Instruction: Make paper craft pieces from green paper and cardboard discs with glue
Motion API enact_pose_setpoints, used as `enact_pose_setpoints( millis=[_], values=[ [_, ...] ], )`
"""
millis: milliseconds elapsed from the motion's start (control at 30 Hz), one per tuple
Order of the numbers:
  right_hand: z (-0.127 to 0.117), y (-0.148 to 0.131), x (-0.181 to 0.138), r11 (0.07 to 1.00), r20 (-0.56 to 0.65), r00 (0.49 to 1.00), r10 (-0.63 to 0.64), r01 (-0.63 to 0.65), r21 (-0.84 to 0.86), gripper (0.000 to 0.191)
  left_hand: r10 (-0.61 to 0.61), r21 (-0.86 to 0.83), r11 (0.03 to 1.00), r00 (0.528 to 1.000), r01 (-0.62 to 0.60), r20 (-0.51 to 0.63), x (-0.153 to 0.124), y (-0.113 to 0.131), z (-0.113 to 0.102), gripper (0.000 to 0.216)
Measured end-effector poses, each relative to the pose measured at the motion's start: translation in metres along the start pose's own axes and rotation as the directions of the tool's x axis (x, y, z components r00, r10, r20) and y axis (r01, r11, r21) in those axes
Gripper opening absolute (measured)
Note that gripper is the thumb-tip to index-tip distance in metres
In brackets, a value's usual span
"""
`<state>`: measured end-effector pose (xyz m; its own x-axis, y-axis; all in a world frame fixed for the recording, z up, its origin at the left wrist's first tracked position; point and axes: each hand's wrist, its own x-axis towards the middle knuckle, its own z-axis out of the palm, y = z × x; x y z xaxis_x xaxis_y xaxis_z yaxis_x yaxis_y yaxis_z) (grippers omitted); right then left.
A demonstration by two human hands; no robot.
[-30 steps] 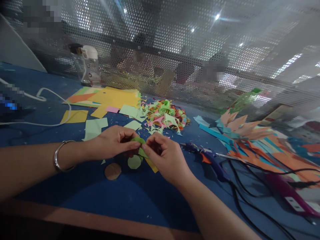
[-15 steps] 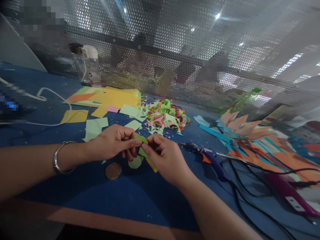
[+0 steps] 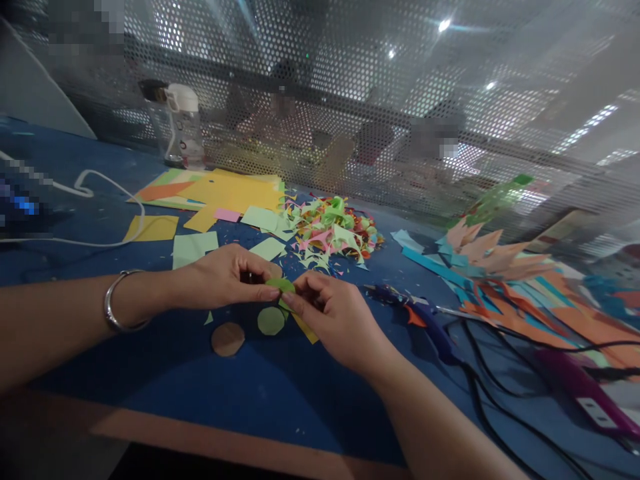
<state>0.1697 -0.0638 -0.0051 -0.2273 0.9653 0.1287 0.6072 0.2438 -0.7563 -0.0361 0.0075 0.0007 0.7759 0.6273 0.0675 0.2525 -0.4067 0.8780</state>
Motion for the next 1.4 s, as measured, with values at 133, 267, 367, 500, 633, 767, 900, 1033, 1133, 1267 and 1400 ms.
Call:
enact_pose_setpoints(
  millis=[133,267,367,500,633,767,900,1033,1133,1267,1400],
  values=[
    [-0.003,0.003,0.0,0.998,0.093,0.995,0.038,-0.033,-0.054,0.029,0.073,0.163,0.985,0.995,-0.063,-0.06,-0.003,0.007,0.001,0.02],
    [-0.003,0.005,0.001,0.996,0.136,0.99,0.047,-0.036,-0.081,0.024,0.026,0.093,0.995,0.999,-0.021,-0.048,-0.001,0.009,0.003,0.016],
    [-0.003,0.005,0.001,0.999,0.101,0.994,0.045,-0.042,-0.028,0.024,-0.032,-0.036,0.999,0.998,0.03,-0.053,0.001,0.004,0.002,0.014],
    [-0.003,0.003,0.001,1.0,-0.039,0.999,0.02,-0.02,0.013,0.027,-0.113,-0.245,0.965,0.99,0.091,-0.079,0.003,0.001,0.004,0.008],
    [-0.003,0.002,0.0,0.999,-0.204,0.978,-0.038,0.038,-0.003,0.021,-0.275,-0.457,0.864,0.958,0.21,-0.079,0.003,0.003,0.009,0.007],
    [-0.001,0.002,-0.005,0.985,-0.255,0.954,-0.157,0.132,-0.114,0.01,-0.396,-0.62,0.733,0.917,0.281,-0.052,0.005,0.007,0.012,0.011],
    [0.002,0.002,-0.008,0.929,-0.179,0.929,-0.322,0.275,-0.247,0.008,-0.432,-0.723,0.624,0.902,0.296,-0.004,0.007,0.01,0.013,0.014],
    [0.003,0.0,-0.008,0.906,-0.138,0.915,-0.38,0.338,-0.254,0.011,-0.44,-0.777,0.555,0.898,0.298,0.03,0.006,0.012,0.013,0.014],
    [0.003,0.0,-0.007,0.904,-0.145,0.91,-0.388,0.346,-0.25,0.011,-0.455,-0.792,0.527,0.89,0.307,0.042,0.005,0.014,0.012,0.01],
    [0.003,0.002,-0.008,0.898,-0.162,0.901,-0.403,0.355,-0.261,0.012,-0.454,-0.809,0.5,0.889,0.308,0.057,0.006,0.016,0.012,0.008],
    [0.002,0.004,-0.007,0.891,-0.161,0.896,-0.413,0.362,-0.275,0.014,-0.449,-0.823,0.474,0.89,0.313,0.08,0.006,0.015,0.011,0.006]
  ],
)
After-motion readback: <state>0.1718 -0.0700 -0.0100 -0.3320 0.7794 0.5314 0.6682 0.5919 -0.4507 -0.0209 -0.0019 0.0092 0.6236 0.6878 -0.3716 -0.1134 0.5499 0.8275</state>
